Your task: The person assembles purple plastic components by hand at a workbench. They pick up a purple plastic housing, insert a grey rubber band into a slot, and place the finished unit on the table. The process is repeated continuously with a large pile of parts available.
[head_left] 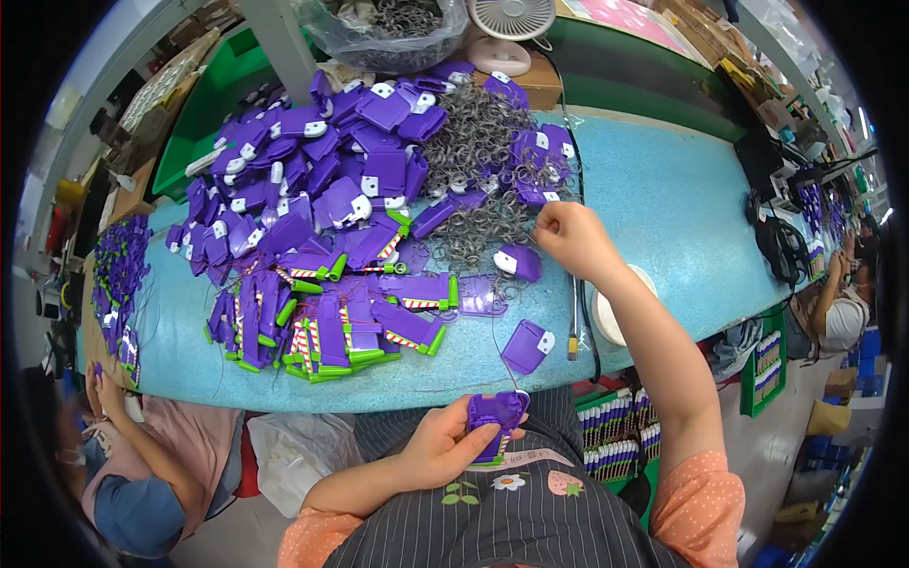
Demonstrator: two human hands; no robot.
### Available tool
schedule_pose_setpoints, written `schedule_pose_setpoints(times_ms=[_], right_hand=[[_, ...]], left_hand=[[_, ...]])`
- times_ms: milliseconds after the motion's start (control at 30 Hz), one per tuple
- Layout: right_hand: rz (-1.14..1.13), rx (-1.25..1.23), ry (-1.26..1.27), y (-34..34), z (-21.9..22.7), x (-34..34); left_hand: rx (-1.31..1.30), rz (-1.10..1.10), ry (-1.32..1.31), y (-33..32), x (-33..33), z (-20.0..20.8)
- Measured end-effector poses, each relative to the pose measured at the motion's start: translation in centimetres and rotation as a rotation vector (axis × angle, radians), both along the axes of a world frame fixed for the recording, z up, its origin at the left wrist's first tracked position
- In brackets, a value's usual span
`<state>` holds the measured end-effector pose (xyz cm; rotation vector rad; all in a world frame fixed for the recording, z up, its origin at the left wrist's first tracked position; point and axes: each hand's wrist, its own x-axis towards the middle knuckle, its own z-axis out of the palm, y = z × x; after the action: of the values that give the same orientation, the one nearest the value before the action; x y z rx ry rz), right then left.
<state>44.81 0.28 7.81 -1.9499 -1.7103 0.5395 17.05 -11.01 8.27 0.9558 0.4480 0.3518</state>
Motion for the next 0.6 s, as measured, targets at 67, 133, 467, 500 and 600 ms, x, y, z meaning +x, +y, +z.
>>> schedule_pose_setpoints(times_ms=[67, 133, 467, 500, 600], right_hand=[[-0.001, 0.019, -0.142, 0.6, 1.7, -0.9], [0.025, 0.194, -0.378, 0.4, 3.8, -2.5], [0.234, 0.233, -0.092, 2.0, 0.9, -6.0], [0.181, 0.207, -0.003, 2.6, 0.7, -4.4], [0.158, 0.164, 0.13, 3.4, 3.4, -2.0]], left_hand=[[0.0, 0.079, -0.002, -0.3, -0.4, -0.2], [-0.037, 0.204, -0.007, -0.8, -0.9, -0.6], [-0.12, 0.304, -0.028, -0.9, -2.0, -1.5], [-0.124, 0.304, -0.025, -0.8, -2.2, -1.8], [-0.102, 0.361, -0.02, -0.5, -3.1, -2.1]])
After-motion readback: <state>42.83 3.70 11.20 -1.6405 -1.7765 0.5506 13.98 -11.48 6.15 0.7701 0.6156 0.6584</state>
